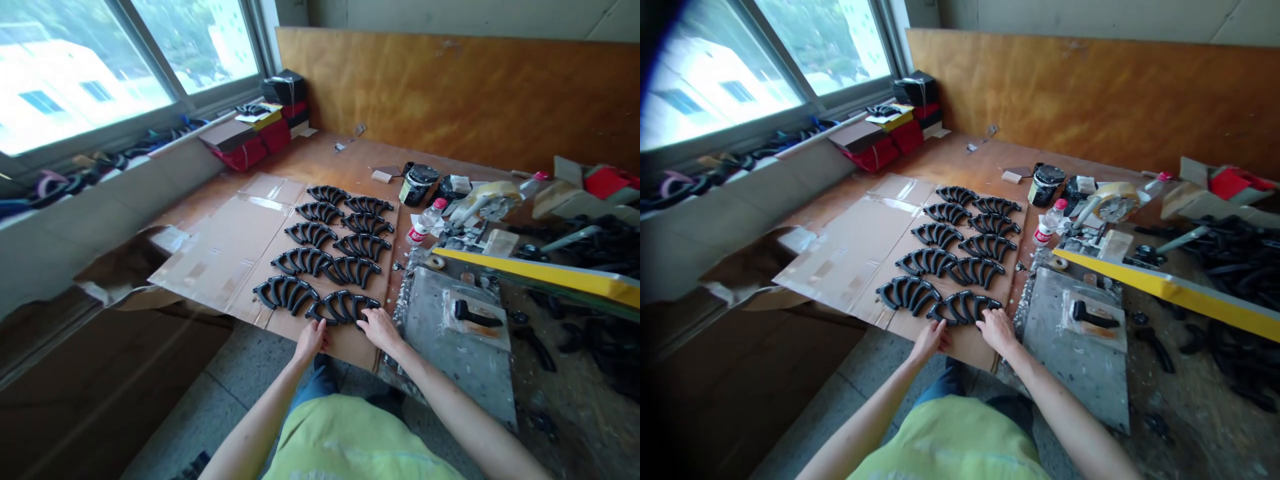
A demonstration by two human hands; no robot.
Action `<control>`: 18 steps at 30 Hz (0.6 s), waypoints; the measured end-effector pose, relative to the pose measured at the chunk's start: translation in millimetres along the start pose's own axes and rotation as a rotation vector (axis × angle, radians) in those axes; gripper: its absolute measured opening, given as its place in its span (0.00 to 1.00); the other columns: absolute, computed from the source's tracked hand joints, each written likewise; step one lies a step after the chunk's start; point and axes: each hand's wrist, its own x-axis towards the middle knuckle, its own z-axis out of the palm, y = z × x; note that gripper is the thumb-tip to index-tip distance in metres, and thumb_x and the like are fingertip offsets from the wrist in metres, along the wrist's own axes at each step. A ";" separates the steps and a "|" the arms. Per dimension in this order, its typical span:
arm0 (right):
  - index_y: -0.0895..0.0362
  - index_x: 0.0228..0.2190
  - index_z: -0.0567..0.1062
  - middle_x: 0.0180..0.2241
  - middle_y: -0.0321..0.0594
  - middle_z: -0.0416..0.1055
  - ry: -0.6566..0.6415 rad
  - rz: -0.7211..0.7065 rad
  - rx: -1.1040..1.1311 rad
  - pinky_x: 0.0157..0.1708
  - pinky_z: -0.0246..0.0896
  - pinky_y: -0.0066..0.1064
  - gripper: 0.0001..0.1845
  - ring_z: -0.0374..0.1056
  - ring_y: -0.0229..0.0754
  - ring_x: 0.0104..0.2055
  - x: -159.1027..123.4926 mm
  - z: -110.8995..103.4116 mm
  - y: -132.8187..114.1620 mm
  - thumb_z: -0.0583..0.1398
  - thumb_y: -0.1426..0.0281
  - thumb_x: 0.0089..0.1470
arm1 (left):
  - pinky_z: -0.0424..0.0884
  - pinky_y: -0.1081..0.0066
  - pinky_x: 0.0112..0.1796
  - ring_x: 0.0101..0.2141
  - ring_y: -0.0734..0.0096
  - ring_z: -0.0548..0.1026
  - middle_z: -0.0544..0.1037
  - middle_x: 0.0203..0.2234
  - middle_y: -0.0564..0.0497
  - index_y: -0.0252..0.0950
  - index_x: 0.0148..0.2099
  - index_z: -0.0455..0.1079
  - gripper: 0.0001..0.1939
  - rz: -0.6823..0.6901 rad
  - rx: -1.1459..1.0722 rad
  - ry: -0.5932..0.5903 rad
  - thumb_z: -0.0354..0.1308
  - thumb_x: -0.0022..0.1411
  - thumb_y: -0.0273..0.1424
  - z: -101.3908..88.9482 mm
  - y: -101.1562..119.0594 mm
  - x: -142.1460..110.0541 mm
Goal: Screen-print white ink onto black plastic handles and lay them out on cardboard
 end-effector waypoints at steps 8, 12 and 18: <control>0.58 0.52 0.71 0.47 0.50 0.73 -0.005 0.126 -0.006 0.50 0.58 0.39 0.21 0.66 0.51 0.50 5.9 -8.1 -27.7 0.58 0.67 0.56 | 0.71 0.71 0.20 0.19 0.69 0.74 0.77 0.22 0.48 0.37 0.34 0.60 0.21 0.031 0.001 -0.133 0.45 0.63 0.51 -22.9 4.0 9.2; 0.59 0.50 0.73 0.51 0.51 0.70 0.129 0.021 0.123 0.54 0.56 0.39 0.19 0.63 0.49 0.54 -18.5 -13.3 -38.8 0.54 0.71 0.57 | 0.68 0.72 0.19 0.18 0.69 0.73 0.76 0.20 0.49 0.36 0.33 0.63 0.27 -0.011 -0.059 -0.193 0.47 0.57 0.57 -45.7 -4.9 0.2; 0.55 0.35 0.79 0.34 0.39 0.78 -0.132 0.067 0.592 0.40 0.62 0.29 0.14 0.72 0.43 0.38 -79.6 25.4 -44.5 0.54 0.67 0.54 | 0.62 0.74 0.17 0.13 0.73 0.67 0.68 0.13 0.55 0.36 0.28 0.63 0.28 -0.187 -0.321 0.246 0.53 0.52 0.59 -161.8 -66.2 -7.1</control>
